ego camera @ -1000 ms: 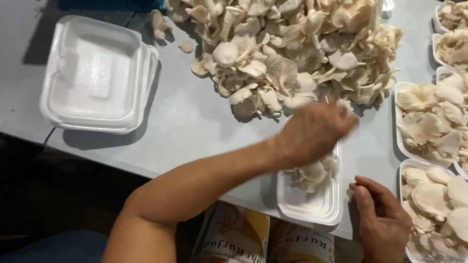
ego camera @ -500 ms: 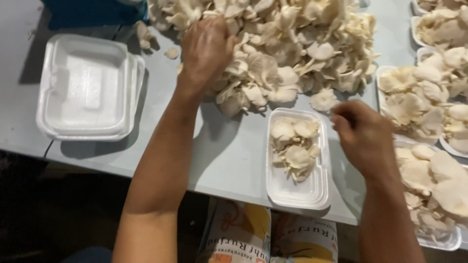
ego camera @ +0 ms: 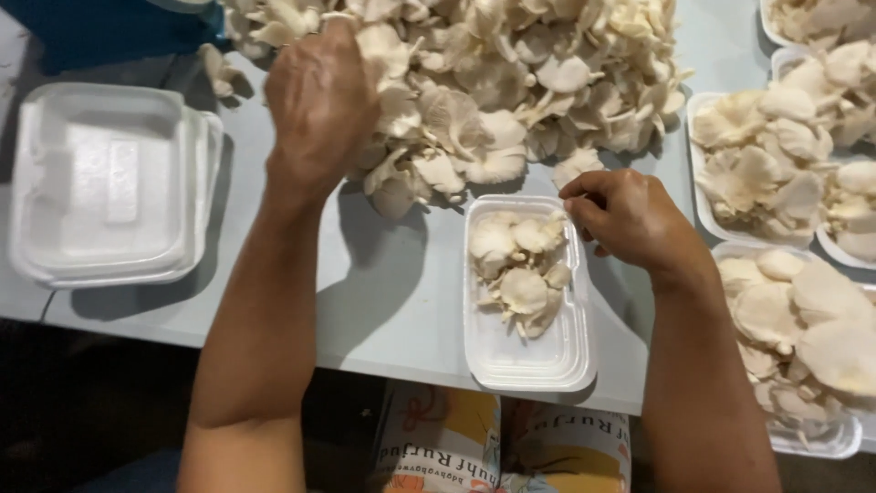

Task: The person separates oyster mushrooms from a large pile on a table and places them into white styrofoam containers. They handle the mushrooms by hand, arranging them into the containers one by one.

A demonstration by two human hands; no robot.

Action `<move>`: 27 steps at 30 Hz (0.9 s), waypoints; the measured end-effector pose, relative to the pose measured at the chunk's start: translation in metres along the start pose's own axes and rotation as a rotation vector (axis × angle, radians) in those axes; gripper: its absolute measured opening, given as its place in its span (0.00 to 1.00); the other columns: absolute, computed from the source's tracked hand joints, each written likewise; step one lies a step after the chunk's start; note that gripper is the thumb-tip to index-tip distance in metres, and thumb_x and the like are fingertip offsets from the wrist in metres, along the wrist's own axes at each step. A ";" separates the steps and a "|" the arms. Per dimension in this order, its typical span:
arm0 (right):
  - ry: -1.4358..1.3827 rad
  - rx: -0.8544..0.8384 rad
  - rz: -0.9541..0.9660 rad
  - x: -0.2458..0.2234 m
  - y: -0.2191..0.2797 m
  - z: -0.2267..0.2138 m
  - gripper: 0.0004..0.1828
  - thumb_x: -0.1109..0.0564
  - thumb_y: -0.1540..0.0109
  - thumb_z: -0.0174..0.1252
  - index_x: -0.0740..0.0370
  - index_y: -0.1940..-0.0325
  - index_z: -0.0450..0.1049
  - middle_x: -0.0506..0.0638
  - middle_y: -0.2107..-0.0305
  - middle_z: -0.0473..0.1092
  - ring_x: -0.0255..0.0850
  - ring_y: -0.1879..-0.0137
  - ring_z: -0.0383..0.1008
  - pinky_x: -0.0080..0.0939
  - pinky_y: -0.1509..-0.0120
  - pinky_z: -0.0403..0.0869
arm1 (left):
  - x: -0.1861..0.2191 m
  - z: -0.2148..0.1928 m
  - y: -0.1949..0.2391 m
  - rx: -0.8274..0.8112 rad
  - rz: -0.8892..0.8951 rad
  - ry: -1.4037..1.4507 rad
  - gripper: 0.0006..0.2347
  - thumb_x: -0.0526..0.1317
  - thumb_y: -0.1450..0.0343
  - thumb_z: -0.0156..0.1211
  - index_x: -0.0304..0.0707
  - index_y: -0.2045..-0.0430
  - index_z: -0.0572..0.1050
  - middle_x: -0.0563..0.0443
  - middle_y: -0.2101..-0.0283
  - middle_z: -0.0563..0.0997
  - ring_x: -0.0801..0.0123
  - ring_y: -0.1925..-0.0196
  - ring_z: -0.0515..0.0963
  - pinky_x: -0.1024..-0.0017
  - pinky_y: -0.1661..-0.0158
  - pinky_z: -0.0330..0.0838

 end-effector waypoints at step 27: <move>-0.341 0.238 -0.062 0.016 -0.008 0.013 0.12 0.57 0.36 0.53 0.62 0.65 0.81 0.50 0.83 0.71 0.37 0.82 0.67 0.39 0.75 0.68 | 0.145 -0.024 0.071 -0.224 0.814 0.004 0.04 0.31 0.31 0.63 0.39 0.71 0.73 0.47 0.73 0.79 0.60 0.71 0.76 0.64 0.69 0.71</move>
Point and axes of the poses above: each hand's wrist, its own y-axis away from the middle knuckle, its own z-axis out of the palm, x = y × z, the point moved 1 cm from there along -y, towards the middle knuckle
